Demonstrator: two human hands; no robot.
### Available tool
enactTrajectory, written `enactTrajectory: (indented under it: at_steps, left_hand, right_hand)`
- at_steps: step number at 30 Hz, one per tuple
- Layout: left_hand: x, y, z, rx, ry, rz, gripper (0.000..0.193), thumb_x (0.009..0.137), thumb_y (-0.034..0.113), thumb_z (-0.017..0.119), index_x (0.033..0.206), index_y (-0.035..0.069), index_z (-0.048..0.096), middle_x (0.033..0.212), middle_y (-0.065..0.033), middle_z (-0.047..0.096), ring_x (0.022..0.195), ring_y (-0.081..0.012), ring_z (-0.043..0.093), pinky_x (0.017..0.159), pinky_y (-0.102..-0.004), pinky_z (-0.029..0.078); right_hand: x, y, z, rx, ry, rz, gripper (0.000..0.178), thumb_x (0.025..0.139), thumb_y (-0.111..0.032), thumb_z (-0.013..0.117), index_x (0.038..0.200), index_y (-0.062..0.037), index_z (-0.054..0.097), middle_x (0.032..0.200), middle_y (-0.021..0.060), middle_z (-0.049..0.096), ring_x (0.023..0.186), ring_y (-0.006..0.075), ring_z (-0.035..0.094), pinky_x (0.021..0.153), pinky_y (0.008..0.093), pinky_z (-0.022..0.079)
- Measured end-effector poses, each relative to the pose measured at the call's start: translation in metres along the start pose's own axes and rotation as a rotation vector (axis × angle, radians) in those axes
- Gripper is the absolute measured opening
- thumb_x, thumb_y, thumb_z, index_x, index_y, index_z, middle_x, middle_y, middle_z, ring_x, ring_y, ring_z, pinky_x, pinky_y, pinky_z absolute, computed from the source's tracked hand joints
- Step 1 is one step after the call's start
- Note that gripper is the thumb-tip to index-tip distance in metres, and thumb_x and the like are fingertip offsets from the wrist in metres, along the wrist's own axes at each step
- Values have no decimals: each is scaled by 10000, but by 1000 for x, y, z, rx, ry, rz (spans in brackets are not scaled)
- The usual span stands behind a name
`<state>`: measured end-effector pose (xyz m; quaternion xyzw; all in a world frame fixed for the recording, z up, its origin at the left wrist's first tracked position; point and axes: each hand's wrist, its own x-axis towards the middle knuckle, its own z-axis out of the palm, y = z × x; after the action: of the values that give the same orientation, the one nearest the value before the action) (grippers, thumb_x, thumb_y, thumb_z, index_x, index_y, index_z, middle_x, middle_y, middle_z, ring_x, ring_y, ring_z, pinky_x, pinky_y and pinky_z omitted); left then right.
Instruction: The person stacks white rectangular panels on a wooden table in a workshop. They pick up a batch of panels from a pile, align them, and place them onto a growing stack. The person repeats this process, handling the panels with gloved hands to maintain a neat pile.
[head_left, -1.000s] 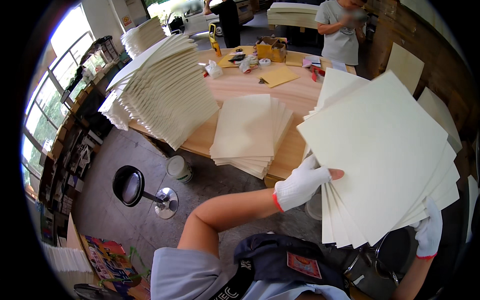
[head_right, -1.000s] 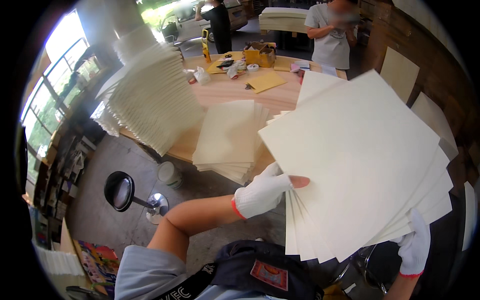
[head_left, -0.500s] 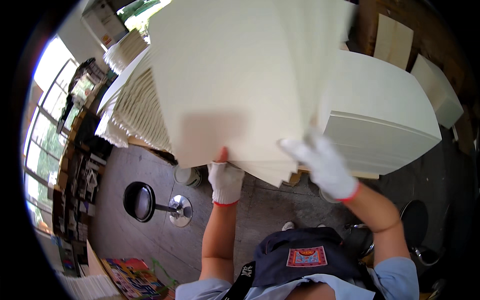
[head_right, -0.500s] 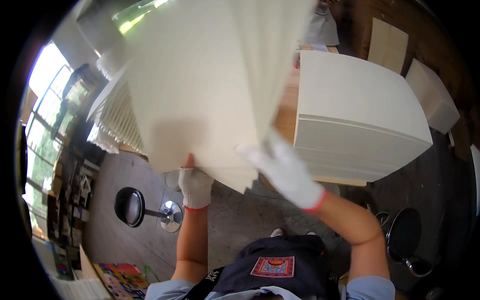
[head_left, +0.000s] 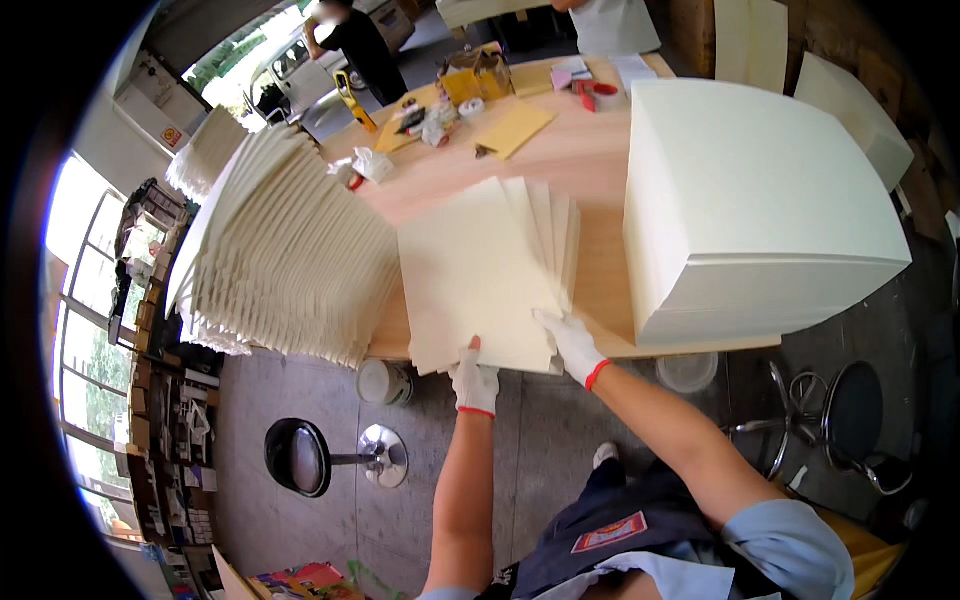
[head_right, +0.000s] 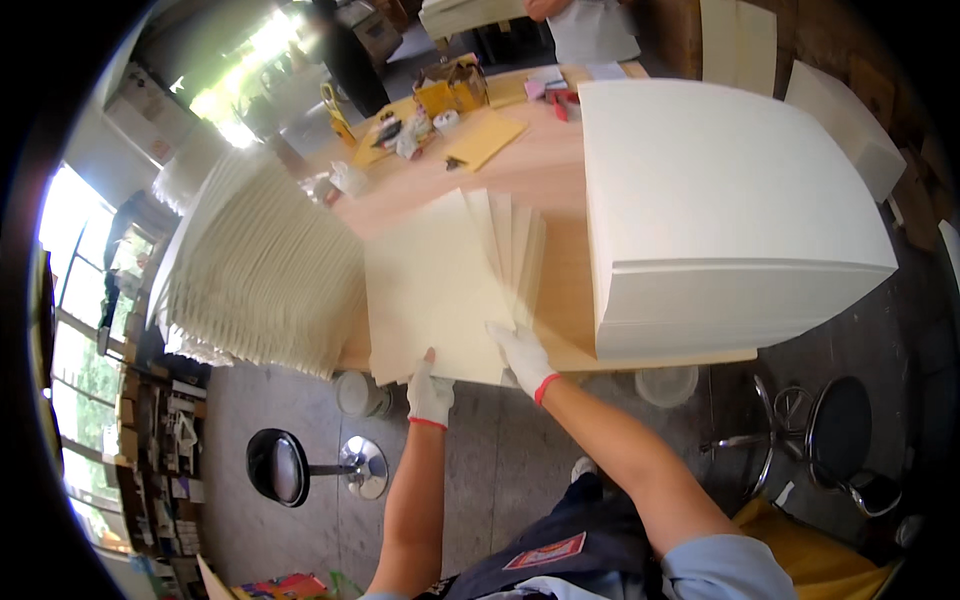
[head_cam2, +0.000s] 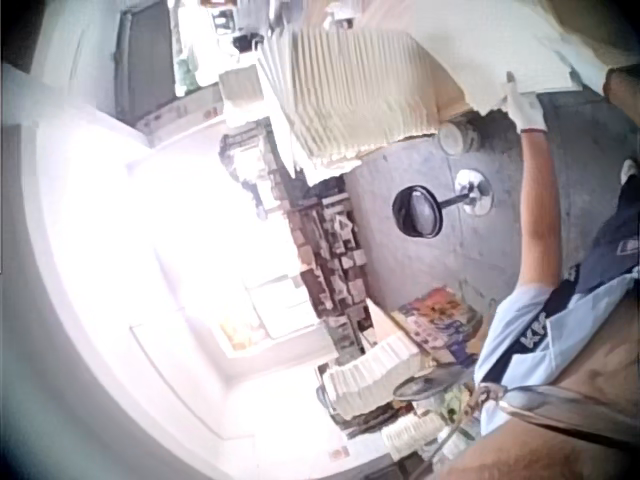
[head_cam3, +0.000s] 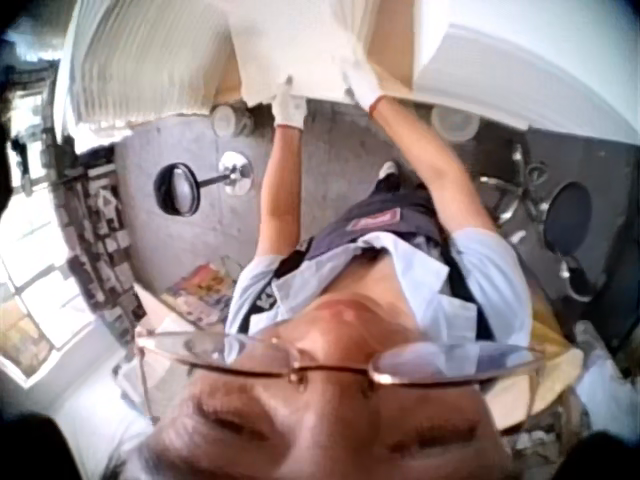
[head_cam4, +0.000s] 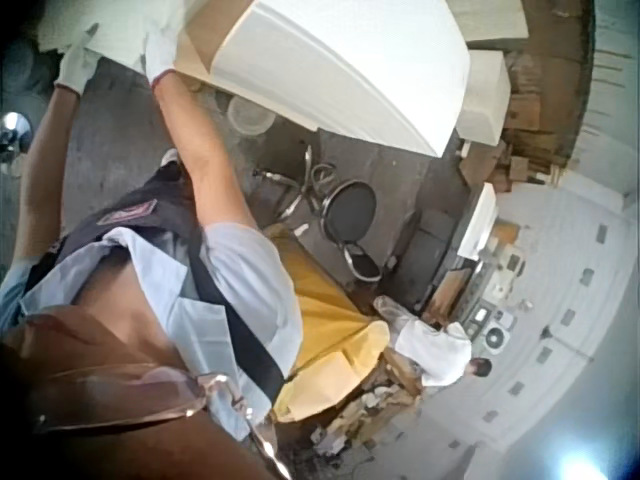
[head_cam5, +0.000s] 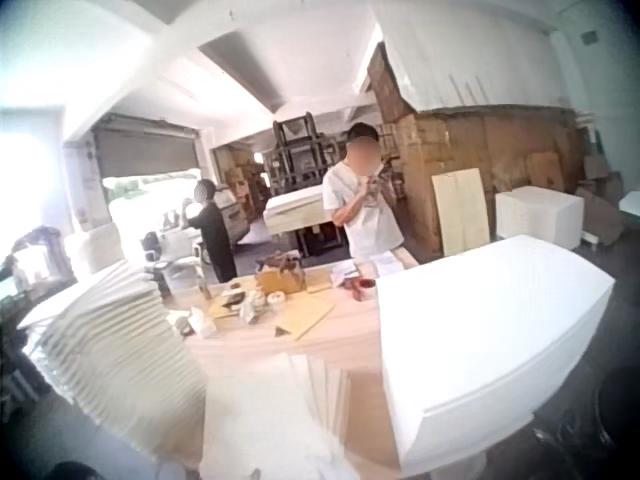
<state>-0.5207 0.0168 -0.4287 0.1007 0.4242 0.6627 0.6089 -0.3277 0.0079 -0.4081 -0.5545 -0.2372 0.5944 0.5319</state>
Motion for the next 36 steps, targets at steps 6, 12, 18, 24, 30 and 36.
enactTrajectory:
  at_steps: [6,12,18,24,30,36]
  left_hand:
    - [-2,4,14,94,59,-81,306,973,1,699,1261,85,633,1203,-89,712,1076,-271,734,896,-445,655]
    - [-3,7,10,105,44,-91,310,955,7,728,1242,78,637,1205,-86,712,1082,-272,732,900,-441,655]
    - [4,-2,2,93,84,-55,429,932,-40,699,1313,118,581,1245,-88,679,1138,-255,698,926,-468,636]
    - [-3,1,16,129,119,-70,448,962,-54,654,1337,161,539,1243,-65,659,1178,-281,683,977,-558,610]
    - [-14,7,15,-180,72,-144,257,1046,139,623,1289,198,563,1187,-36,667,1121,-253,678,994,-539,561]
    - [-142,-19,31,-143,101,204,406,1033,85,552,1431,125,479,1414,-121,558,1291,-315,582,1107,-522,455]
  right_hand:
    - [11,13,-6,249,0,82,418,928,-476,777,954,-85,630,777,-65,488,677,61,417,598,261,337]
    - [6,12,-1,351,-21,40,542,909,-454,807,1217,-27,681,1068,-2,671,951,103,567,821,280,450]
    - [5,4,-5,404,-34,171,652,907,-397,823,1387,-9,612,1364,101,655,1272,212,585,1044,371,485]
    - [-6,-25,-5,312,47,270,599,929,-292,825,1405,-22,582,1415,146,606,1246,260,607,1012,433,541]
    - [-46,-34,-53,294,-292,238,501,985,-394,734,1363,-82,629,1132,50,632,924,169,582,796,353,502]
    - [-138,-37,-194,65,-454,385,344,1049,-352,644,1245,-72,681,1041,44,724,769,126,638,672,291,533]
